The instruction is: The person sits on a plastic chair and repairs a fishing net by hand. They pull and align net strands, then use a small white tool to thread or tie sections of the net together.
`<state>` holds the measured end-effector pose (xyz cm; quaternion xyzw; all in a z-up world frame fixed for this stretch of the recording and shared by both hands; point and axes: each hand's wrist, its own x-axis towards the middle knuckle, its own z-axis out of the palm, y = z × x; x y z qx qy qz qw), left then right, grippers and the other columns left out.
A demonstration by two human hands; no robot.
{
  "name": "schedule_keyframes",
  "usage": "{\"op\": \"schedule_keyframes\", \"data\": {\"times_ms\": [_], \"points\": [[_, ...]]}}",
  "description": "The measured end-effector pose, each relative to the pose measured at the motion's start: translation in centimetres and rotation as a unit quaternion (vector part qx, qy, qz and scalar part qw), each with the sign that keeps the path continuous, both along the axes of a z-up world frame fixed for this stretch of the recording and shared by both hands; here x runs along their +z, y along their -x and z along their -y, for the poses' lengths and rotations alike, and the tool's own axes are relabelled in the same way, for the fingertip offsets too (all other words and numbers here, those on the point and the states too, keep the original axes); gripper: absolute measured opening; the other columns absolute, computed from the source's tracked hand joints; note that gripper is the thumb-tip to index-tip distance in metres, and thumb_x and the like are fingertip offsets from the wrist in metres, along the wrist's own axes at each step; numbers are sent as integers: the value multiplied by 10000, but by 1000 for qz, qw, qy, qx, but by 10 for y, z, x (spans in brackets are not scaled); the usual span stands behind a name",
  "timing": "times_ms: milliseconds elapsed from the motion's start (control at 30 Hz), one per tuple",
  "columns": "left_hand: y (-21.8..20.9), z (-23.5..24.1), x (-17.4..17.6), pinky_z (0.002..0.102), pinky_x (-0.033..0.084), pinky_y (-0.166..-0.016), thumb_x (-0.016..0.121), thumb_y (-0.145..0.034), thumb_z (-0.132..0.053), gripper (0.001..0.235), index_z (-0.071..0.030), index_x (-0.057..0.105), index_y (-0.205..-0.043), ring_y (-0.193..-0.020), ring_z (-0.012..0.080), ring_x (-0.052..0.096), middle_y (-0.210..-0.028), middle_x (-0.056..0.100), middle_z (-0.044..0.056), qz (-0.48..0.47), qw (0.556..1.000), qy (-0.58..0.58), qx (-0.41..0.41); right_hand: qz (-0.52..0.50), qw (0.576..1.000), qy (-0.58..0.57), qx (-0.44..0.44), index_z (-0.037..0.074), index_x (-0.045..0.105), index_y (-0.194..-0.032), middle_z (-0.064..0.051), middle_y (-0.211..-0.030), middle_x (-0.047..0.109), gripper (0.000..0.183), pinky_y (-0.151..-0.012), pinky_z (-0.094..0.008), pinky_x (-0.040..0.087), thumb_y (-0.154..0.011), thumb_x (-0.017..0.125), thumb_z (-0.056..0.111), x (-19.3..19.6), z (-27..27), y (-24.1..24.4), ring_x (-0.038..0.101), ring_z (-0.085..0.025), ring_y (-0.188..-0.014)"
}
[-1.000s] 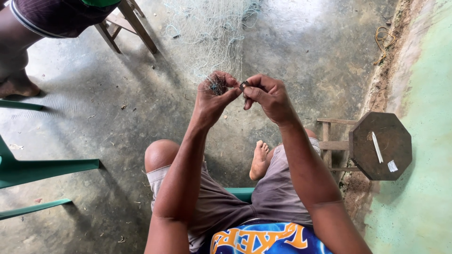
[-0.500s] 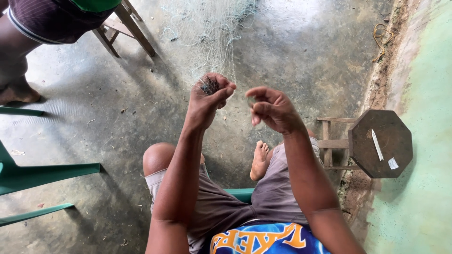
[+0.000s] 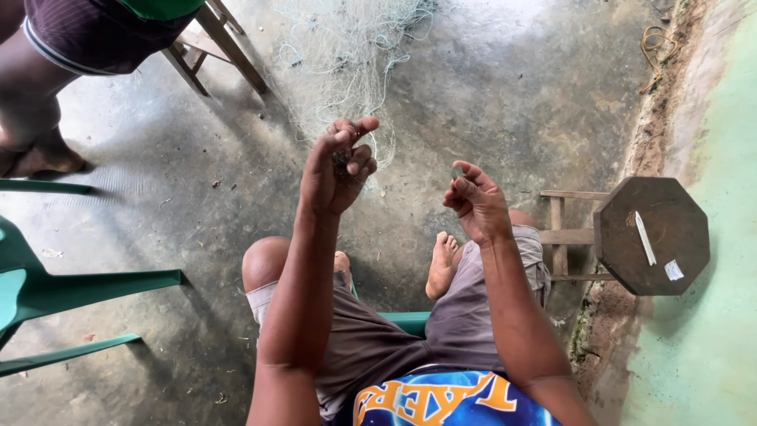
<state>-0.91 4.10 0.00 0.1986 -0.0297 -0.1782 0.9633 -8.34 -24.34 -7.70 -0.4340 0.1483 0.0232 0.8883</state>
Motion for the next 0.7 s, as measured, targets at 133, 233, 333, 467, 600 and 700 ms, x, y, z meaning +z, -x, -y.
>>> {"op": "schedule_keyframes", "data": {"times_ms": [133, 233, 333, 467, 600, 700], "points": [[-2, -6, -9, 288, 474, -684, 600, -966, -203, 82, -150, 550, -1005, -627, 105, 559, -1254, 701, 134, -4, 1000, -3, 9, -15, 1000, 12, -20, 20, 669, -1198, -156, -888, 746, 258, -610, -385, 693, -946, 722, 2, -23, 22, 13, 785, -284, -724], [-4, -11, -10, 310, 490, -730, 606, -967, -201, 75, -150, 566, -1007, -691, 126, 602, -1277, 698, 109, 1, 999, -18, 31, -20, 999, 32, -39, 41, 692, -1114, -176, -911, 759, 164, -659, -405, 691, -956, 721, 13, -17, 32, 22, 794, -317, -789], [-7, -17, -14, 320, 521, -733, 605, -956, -148, 42, -165, 594, -992, -704, 161, 655, -1260, 710, 94, -12, 995, -54, 81, -42, 990, 119, -68, 73, 700, -1073, -140, -1001, 772, 146, -767, -381, 678, -941, 754, 39, -22, 44, 28, 793, -283, -890], [-8, -32, -27, 271, 525, -750, 596, -975, -151, 53, -202, 609, -966, -716, 118, 680, -1227, 730, 24, -5, 985, -119, 123, -64, 986, 101, -120, 109, 722, -1053, -108, -1021, 791, 98, -805, -394, 672, -962, 744, 82, -38, 71, 38, 793, -264, -909], [-4, -43, -6, 263, 437, -693, 663, -969, -156, 82, -216, 635, -920, -692, 100, 559, -1135, 732, 18, -26, 979, -149, 134, -61, 987, 61, -133, 50, 709, -1042, -128, -984, 742, 107, -705, -335, 613, -949, 733, 96, -27, 94, 49, 739, -257, -846], [-6, -59, -19, 254, 446, -719, 686, -986, -188, 76, -231, 635, -950, -729, 94, 587, -1133, 749, -11, -34, 975, -172, 140, -68, 980, 65, -176, 31, 686, -1007, -100, -827, 703, 98, -597, -335, 600, -933, 744, 57, -27, 118, 62, 682, -202, -660]]}}
